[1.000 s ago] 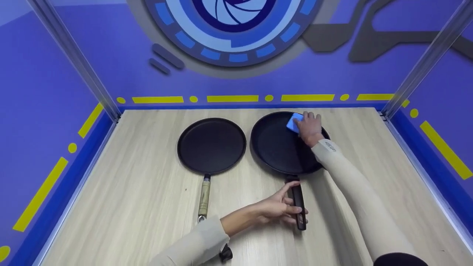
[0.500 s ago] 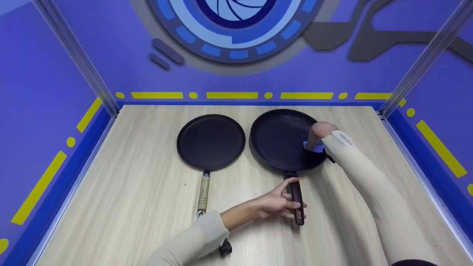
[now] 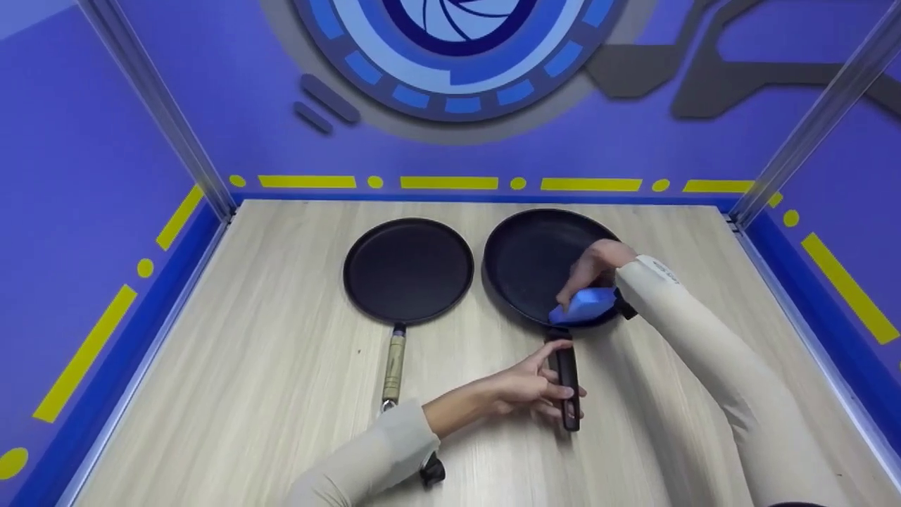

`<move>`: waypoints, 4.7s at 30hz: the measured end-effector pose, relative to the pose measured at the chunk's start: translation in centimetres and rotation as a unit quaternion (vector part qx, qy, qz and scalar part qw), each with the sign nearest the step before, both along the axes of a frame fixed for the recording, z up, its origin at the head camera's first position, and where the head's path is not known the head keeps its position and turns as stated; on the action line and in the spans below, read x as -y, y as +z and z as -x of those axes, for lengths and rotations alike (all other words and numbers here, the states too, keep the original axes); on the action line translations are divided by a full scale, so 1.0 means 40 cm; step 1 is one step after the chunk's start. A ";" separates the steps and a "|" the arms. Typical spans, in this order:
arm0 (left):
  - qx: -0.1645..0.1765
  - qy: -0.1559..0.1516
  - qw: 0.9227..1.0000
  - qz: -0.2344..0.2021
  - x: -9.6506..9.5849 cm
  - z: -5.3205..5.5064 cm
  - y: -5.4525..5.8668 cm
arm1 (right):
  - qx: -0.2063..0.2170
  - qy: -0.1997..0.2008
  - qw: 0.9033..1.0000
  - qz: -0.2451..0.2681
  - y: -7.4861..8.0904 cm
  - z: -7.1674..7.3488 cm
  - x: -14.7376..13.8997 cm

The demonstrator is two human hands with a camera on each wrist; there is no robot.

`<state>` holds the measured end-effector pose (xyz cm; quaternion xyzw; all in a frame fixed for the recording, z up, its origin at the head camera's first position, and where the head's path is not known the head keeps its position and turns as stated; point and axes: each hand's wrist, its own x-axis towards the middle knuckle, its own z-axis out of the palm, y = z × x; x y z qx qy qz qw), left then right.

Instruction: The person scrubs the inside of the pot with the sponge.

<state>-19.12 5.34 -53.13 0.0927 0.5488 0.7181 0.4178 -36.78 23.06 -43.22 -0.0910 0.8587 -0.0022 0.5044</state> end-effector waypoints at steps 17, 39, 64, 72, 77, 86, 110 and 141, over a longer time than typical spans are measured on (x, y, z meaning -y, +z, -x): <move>-0.006 -0.007 1.000 0.002 -0.006 0.004 0.002 | -0.014 -0.072 0.936 0.345 -0.121 0.012 0.026; 0.010 -0.005 1.000 -0.007 -0.008 0.000 0.002 | -0.402 -0.145 0.862 0.273 -0.175 0.121 0.110; -0.003 -0.009 1.000 0.010 -0.009 0.004 0.007 | -0.224 0.156 0.923 0.271 -0.123 -0.038 -0.015; -0.006 -0.018 1.000 0.002 -0.005 0.002 0.012 | -0.224 0.188 0.924 0.245 -0.115 -0.043 -0.073; -0.010 -0.013 1.000 0.004 -0.004 0.002 0.012 | -0.271 0.164 0.926 0.207 -0.113 -0.038 -0.098; -0.006 -0.010 1.000 0.003 -0.005 0.002 0.008 | -0.401 0.088 0.893 0.183 -0.133 0.009 -0.155; 0.001 -0.008 1.000 0.012 0.005 0.013 0.013 | -0.311 0.024 0.941 0.128 -0.124 -0.084 -0.027; 0.032 -0.024 0.999 -0.015 0.008 0.006 0.005 | -0.403 0.009 0.906 0.129 -0.166 0.112 0.023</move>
